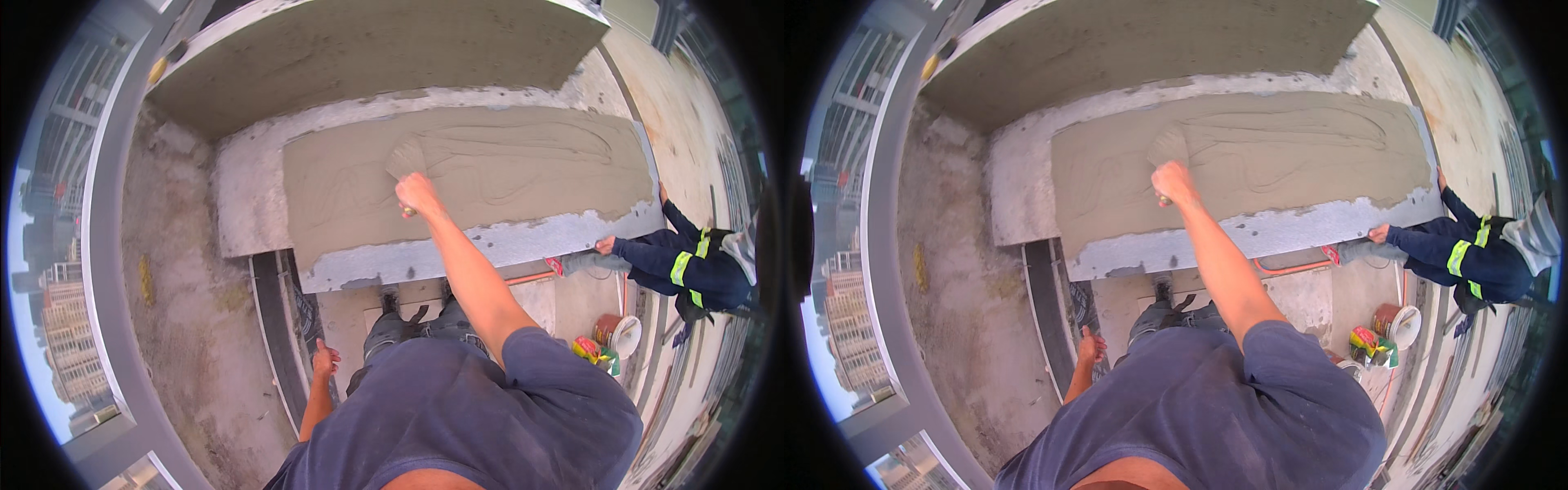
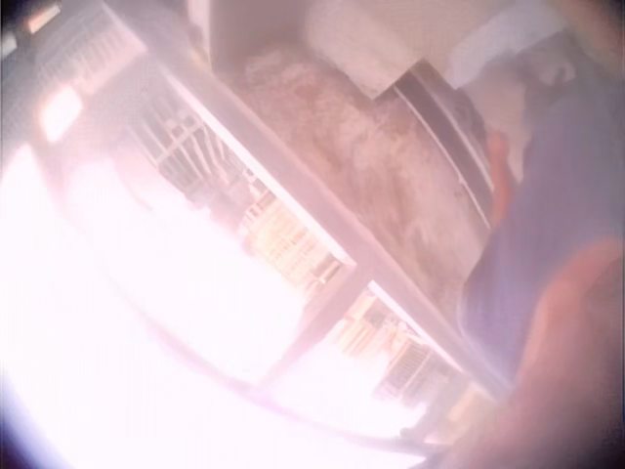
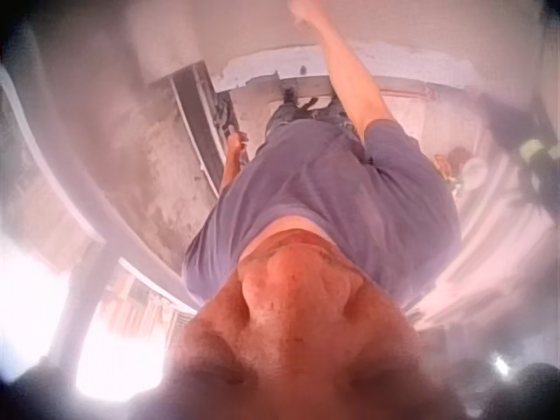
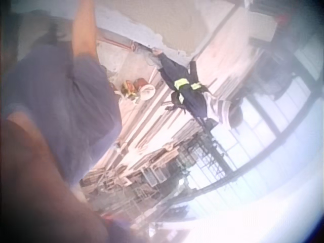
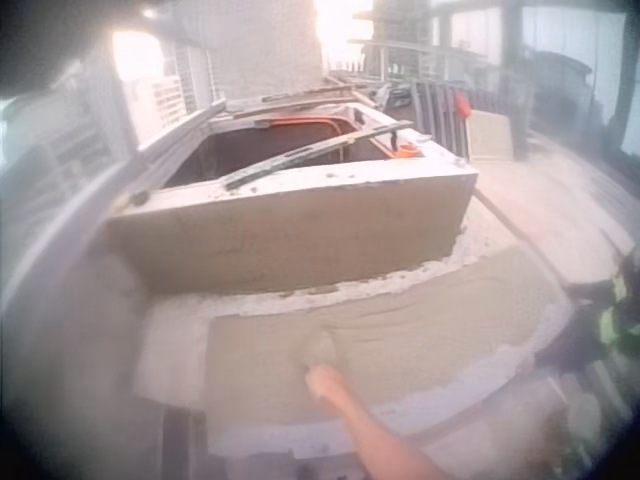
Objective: The person measures a concrete ledge with a tape measure, then scoops wet cement from a bucket and spreads it evenly across the ledge using a trowel. Another worker assists by holding the ledge steady during application.
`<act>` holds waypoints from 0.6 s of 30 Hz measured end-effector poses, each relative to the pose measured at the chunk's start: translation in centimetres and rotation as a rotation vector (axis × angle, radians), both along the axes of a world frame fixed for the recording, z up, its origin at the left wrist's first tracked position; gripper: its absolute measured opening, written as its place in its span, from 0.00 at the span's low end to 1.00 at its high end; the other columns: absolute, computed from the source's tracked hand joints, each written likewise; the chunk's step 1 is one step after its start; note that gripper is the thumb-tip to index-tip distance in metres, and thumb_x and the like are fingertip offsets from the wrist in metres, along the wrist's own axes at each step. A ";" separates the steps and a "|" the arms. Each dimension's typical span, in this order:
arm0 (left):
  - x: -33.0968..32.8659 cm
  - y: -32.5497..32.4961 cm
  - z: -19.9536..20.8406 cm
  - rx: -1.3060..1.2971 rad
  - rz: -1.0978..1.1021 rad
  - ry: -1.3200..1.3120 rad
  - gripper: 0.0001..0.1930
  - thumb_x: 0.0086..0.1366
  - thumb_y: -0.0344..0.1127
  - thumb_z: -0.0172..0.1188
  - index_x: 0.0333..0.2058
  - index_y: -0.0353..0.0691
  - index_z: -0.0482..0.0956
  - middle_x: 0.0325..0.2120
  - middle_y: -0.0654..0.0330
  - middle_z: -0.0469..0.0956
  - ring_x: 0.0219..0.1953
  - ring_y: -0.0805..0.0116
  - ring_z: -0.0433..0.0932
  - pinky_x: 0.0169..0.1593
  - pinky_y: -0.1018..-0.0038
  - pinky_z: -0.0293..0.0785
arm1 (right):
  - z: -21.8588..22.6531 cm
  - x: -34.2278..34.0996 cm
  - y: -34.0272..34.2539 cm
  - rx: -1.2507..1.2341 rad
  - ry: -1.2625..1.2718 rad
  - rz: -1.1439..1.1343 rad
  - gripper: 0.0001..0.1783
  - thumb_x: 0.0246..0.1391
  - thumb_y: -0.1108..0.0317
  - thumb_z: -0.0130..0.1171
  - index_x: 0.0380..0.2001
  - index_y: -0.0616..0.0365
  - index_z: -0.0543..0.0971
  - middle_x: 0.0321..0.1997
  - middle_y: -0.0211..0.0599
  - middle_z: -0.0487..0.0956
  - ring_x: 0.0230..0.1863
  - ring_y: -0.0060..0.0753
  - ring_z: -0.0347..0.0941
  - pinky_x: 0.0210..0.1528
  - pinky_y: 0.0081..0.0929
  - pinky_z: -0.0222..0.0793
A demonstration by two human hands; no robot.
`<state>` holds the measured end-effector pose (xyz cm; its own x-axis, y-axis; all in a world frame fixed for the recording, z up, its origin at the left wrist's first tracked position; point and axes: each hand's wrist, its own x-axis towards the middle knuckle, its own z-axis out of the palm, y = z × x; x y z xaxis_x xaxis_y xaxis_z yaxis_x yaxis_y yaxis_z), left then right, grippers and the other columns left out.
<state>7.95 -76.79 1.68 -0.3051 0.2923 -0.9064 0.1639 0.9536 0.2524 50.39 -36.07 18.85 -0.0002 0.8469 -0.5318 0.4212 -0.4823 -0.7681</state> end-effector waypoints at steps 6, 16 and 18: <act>-6.8 -3.1 0.1 -0.033 0.094 0.073 0.51 0.73 0.80 0.25 0.34 0.35 0.82 0.22 0.56 0.80 0.15 0.63 0.71 0.20 0.62 0.68 | -3.5 -15.4 6.9 -0.013 0.012 0.171 0.11 0.57 0.73 0.55 0.29 0.68 0.85 0.29 0.50 0.86 0.24 0.45 0.85 0.23 0.40 0.82; -9.6 -8.4 -0.9 -0.057 0.185 0.002 0.51 0.73 0.80 0.24 0.34 0.34 0.82 0.22 0.55 0.80 0.15 0.63 0.71 0.18 0.62 0.67 | -4.0 -15.4 0.1 0.488 -0.673 0.668 0.15 0.57 0.68 0.56 0.41 0.65 0.86 0.40 0.59 0.88 0.40 0.60 0.88 0.42 0.52 0.84; -9.5 -8.6 -2.2 -0.049 0.173 -0.046 0.51 0.73 0.80 0.23 0.34 0.34 0.82 0.23 0.54 0.80 0.15 0.63 0.71 0.18 0.62 0.67 | -4.9 -4.1 -1.3 0.453 -0.830 0.647 0.14 0.59 0.65 0.55 0.39 0.61 0.84 0.37 0.55 0.88 0.41 0.57 0.88 0.41 0.52 0.84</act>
